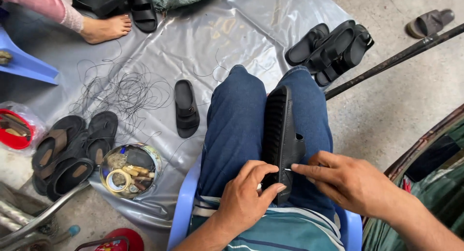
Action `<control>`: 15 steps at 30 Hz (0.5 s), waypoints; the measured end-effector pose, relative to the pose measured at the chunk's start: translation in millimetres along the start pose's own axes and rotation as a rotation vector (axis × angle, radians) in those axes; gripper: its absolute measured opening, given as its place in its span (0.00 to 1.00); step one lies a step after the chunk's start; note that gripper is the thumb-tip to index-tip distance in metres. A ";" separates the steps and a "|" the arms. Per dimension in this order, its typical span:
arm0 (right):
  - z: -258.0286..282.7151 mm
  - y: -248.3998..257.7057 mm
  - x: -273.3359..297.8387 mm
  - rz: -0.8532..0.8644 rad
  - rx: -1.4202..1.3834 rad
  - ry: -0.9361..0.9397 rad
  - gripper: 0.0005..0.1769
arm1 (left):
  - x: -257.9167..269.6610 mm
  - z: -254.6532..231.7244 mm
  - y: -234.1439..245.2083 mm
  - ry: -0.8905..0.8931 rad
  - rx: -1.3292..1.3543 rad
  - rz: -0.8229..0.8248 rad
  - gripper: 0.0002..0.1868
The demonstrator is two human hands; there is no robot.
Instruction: Hand-sewing a sandal sole using a needle and thread to repair or assemble the footwear.
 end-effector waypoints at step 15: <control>-15.5 -11.4 -8.4 -0.035 0.146 0.041 0.25 | 2.7 -2.4 -2.8 -0.088 0.026 -0.130 0.16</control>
Point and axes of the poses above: each hand's wrist, its own x-axis away from the middle knuckle, its own y-axis out of the back of the hand, z = x × y, the point moved 5 cm from there along -x, towards the middle knuckle, and after that the axes turned 5 degrees about x, right-handed, at the moved point
